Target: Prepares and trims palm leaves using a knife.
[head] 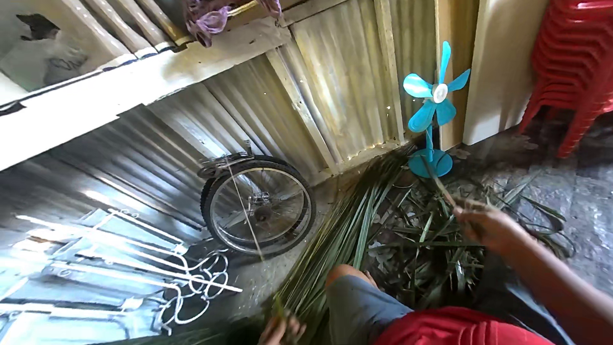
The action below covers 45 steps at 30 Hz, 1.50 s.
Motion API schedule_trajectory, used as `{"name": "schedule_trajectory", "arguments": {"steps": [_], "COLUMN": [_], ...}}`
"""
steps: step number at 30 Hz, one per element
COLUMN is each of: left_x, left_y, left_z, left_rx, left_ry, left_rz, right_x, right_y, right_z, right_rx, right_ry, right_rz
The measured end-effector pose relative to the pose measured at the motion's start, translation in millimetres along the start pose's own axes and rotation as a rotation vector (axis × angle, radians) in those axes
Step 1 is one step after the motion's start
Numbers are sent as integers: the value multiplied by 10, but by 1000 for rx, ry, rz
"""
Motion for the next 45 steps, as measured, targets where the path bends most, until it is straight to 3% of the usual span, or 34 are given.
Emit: {"name": "schedule_trajectory", "arguments": {"steps": [4,7,10,13,18,22,26,30,36,42,45], "left_x": [-1107,-1859,-2479,-2799,-2948,-2761,-2546,-2642,-2902,-2851,-2752], "left_y": [-245,-455,-667,-853,-998,-842,-618,-544,-640,-618,-578], "left_z": [766,1071,1174,1091,903,832,771,693,569,445,394], "left_rx": [-92,-80,-106,-19,113,55,-7,-79,-219,-250,-255], "left_ry": [71,115,-25,-105,-215,-198,-111,-90,-231,-293,-258], "left_rz": [-108,-98,-90,-44,-44,-145,26,62,151,143,115], "right_x": [-885,-1221,-1297,-1261,-1097,-878,-677,-842,-1247,-902,-510], "right_y": [402,503,616,774,694,625,575,515,521,590,724], "right_z": [-339,-547,-630,-628,-515,-393,-325,-406,-554,-330,-131], "right_rx": [-74,-54,-68,-148,-109,-57,-40,-33,-11,8,-45], "right_ry": [-343,-567,-650,-621,-461,-346,-244,-290,-378,-170,25], "right_rz": [-70,-199,-236,-113,262,355,349,177,-89,37,98]}}
Point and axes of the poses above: each hand's wrist, its own z-axis towards the middle knuckle, its own x-axis out of the back of the hand, y = z × x, the point moved 9 cm from there along z, towards the middle knuckle, and after that the axes turned 9 degrees about -z, right-handed, at the moved point
